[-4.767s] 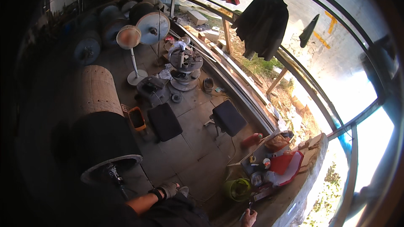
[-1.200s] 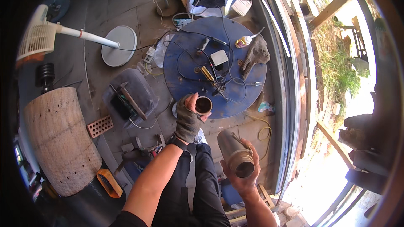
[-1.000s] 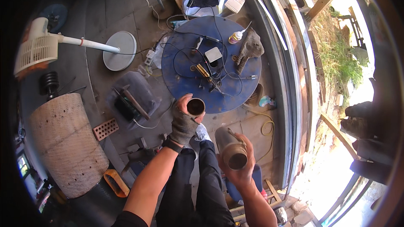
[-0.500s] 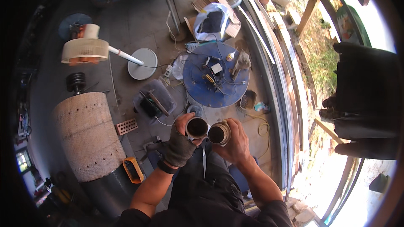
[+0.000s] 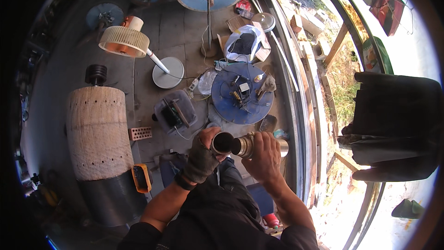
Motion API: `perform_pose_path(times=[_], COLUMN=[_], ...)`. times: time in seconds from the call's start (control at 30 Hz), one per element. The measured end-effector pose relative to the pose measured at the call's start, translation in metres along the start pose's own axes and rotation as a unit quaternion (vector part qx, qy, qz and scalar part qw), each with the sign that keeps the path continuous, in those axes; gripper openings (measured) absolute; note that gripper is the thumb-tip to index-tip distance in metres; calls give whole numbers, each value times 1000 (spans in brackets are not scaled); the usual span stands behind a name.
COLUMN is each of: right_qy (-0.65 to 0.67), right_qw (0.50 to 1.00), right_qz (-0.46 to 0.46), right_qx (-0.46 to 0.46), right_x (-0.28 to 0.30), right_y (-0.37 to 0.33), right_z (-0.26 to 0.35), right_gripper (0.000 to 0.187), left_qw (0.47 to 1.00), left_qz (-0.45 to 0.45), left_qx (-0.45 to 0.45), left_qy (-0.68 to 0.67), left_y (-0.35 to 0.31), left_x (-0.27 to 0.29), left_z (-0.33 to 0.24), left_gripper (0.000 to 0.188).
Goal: The person sits on the floor and uses a tool to adjust a circular object with spokes. They then stand, walk to a table, and inspect two cylindrical metal parts. Finally, they return to a large cylindrical object and hammer a mesh material onto its surface.
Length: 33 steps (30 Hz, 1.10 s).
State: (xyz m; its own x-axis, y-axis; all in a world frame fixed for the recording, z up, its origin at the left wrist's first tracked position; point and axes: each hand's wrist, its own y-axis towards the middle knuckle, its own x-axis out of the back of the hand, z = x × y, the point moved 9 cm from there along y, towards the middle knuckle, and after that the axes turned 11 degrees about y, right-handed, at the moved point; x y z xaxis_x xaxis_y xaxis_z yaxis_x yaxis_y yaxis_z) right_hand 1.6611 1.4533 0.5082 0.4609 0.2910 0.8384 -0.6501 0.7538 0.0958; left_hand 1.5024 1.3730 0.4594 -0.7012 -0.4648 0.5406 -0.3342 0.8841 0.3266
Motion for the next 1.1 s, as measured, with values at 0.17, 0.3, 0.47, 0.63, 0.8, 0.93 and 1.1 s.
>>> perform_pose_path(times=[0.17,0.3,0.47,0.63,0.8,0.93,1.1], right_qy=[-41,-63,-81,-82,-84,-86,-87], right_qw=[999,997,995,994,993,992,992], right_qz=[18,22,39,50,46,43,39], right_qx=[19,35,39,53,74,87,88], right_x=[5,7,8,7,8,8,11], right_y=[-6,-7,-5,-3,3,5,7], right_z=[9,15,23,26,35,35,35], right_gripper=[71,68,67,71,67,65,65], left_qw=[1000,1000,1000,999,999,999,999], left_qz=[-16,-21,-22,-34,-35,-32,-27], left_qx=[-5,3,22,24,37,34,42], left_qy=[15,4,5,10,-19,-1,-15], left_y=[-11,-19,-25,-27,-24,-23,-23], left_x=[6,6,9,13,18,18,15], left_z=[-10,-11,-9,-8,-6,-6,-3], left_gripper=[74,75,77,77,77,81,84])
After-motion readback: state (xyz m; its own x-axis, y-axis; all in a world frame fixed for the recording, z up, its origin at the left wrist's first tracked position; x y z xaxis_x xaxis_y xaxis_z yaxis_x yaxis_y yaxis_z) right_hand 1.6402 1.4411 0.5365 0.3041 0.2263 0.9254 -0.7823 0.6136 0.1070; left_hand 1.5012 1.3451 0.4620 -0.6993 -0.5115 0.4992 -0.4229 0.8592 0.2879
